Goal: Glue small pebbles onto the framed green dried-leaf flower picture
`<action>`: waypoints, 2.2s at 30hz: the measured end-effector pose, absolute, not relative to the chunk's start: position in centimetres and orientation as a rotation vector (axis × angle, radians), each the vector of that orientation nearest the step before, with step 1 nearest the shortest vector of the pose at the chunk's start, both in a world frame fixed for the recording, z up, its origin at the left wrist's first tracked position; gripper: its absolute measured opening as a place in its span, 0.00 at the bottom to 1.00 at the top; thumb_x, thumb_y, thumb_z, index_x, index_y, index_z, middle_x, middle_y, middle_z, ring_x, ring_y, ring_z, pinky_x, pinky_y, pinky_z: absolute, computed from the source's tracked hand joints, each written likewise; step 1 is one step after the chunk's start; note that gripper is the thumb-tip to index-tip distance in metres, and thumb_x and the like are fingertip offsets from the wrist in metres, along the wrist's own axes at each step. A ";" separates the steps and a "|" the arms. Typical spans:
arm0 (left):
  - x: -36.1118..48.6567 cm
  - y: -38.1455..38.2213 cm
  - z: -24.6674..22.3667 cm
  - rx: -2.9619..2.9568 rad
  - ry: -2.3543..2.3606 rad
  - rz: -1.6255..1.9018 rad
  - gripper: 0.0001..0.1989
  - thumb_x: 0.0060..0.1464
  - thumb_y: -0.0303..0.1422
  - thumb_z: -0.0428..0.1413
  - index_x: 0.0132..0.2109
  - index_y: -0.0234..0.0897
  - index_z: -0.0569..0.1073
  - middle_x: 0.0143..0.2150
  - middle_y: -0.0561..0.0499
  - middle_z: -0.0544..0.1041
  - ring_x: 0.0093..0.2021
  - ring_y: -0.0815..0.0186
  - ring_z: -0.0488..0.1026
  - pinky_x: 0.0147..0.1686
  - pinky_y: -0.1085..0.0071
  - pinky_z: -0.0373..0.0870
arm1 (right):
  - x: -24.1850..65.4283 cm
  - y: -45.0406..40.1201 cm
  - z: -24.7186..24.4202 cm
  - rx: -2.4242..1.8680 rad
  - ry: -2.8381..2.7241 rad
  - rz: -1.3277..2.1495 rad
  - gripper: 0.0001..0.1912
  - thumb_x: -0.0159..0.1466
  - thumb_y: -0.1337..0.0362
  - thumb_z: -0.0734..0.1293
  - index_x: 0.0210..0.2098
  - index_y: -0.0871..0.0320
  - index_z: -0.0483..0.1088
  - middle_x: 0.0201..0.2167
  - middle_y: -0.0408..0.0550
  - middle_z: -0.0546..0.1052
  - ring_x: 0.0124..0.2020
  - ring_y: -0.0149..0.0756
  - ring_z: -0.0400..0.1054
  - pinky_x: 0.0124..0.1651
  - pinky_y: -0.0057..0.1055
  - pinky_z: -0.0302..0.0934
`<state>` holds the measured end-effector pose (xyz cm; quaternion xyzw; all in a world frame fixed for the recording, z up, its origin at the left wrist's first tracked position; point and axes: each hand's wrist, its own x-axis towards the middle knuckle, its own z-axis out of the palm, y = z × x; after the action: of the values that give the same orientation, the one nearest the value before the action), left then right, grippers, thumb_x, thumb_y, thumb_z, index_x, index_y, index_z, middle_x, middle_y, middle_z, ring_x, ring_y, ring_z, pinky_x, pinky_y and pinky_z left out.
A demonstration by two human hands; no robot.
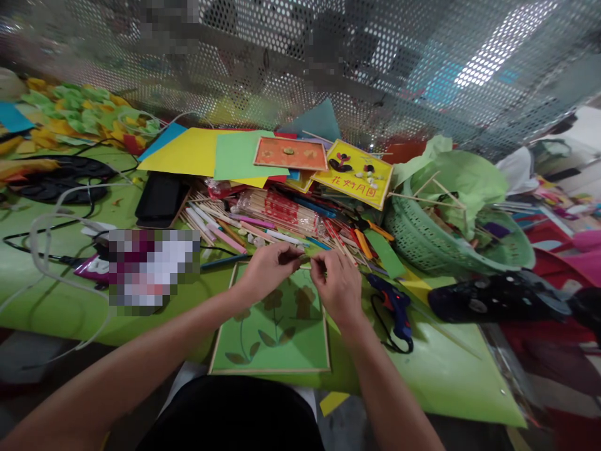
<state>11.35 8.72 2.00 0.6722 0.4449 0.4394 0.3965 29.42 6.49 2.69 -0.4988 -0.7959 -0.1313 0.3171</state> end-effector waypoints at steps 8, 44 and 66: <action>11.4 8.9 1.8 1.626 1.068 1.134 0.06 0.54 0.30 0.59 0.38 0.34 0.79 0.35 0.48 0.83 0.36 0.63 0.78 0.36 0.71 0.72 | 29.3 6.3 3.0 -1.291 -2.042 -0.229 0.03 0.67 0.65 0.65 0.35 0.54 0.68 0.30 0.45 0.76 0.32 0.37 0.70 0.36 0.32 0.62; 11.8 9.3 1.3 1.301 0.857 1.143 0.11 0.52 0.38 0.63 0.35 0.33 0.78 0.32 0.49 0.80 0.33 0.67 0.75 0.38 0.70 0.74 | 28.7 6.1 2.9 -1.299 -1.981 -0.103 0.05 0.69 0.64 0.62 0.36 0.54 0.66 0.33 0.47 0.74 0.35 0.38 0.69 0.39 0.35 0.62; 10.8 10.1 1.5 0.917 0.736 0.995 0.21 0.46 0.41 0.68 0.44 0.33 0.79 0.37 0.47 0.82 0.33 0.68 0.78 0.35 0.73 0.72 | 28.7 7.0 3.1 -1.194 -1.960 0.158 0.15 0.64 0.63 0.70 0.51 0.53 0.73 0.44 0.49 0.79 0.39 0.38 0.74 0.45 0.37 0.70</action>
<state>10.81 10.05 1.50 0.4145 0.3325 0.4499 0.7178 28.72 6.99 3.14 -0.4738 -0.7777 0.0627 0.4085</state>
